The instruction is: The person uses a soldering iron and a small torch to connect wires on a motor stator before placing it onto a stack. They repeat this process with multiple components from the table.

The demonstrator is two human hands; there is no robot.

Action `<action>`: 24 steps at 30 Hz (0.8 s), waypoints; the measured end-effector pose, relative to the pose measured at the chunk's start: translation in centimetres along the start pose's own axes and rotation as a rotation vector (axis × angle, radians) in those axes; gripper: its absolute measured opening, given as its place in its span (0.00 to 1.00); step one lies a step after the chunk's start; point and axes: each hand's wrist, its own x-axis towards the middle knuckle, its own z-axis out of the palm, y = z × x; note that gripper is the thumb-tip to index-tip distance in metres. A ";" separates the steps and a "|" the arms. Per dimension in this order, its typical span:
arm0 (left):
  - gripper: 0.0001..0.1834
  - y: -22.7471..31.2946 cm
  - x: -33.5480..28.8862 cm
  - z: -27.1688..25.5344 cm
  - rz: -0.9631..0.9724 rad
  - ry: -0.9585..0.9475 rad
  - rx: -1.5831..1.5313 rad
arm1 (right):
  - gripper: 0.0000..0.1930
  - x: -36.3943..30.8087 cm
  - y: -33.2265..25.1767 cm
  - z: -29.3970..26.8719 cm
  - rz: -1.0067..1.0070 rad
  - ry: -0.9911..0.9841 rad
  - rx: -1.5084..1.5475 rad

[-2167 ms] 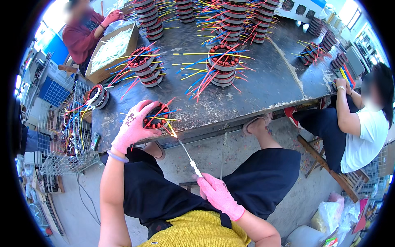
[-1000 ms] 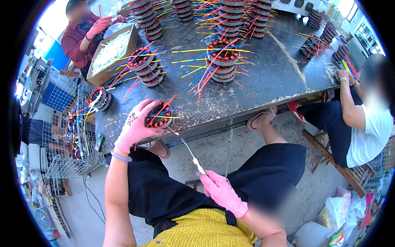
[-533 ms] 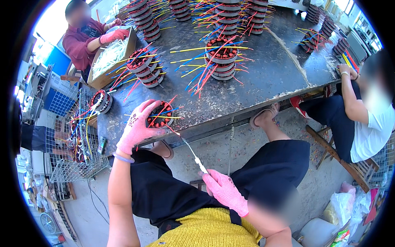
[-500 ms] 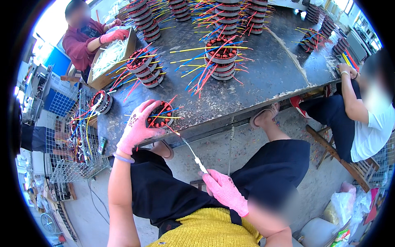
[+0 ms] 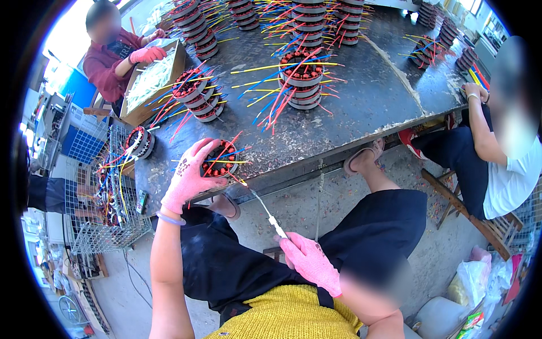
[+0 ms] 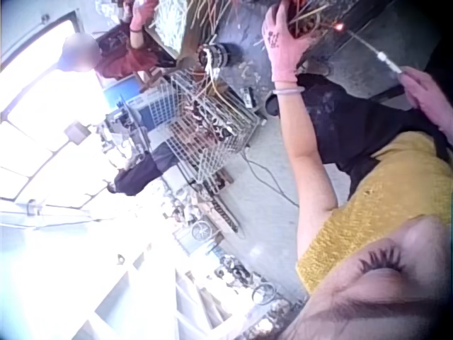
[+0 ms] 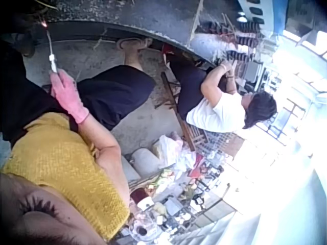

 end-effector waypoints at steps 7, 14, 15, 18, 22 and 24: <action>0.50 0.1 0.0 0.0 0.002 -0.001 0.000 | 0.18 0.1 0.0 0.0 0.014 0.007 -0.015; 0.49 0.1 0.0 0.0 0.003 0.005 0.008 | 0.18 0.0 0.2 0.1 0.010 0.004 0.023; 0.49 0.2 0.1 -0.1 0.001 0.002 0.007 | 0.18 0.0 0.3 0.0 0.015 0.006 0.026; 0.49 0.3 0.1 -0.1 -0.002 0.001 0.009 | 0.18 0.0 -0.1 0.0 0.020 0.006 0.009; 0.49 0.3 0.1 0.0 0.000 0.000 0.013 | 0.18 -0.1 -0.1 0.0 0.017 0.013 -0.028; 0.49 0.2 0.0 -0.1 0.004 0.003 0.018 | 0.17 -0.1 -0.1 0.0 0.019 0.006 -0.020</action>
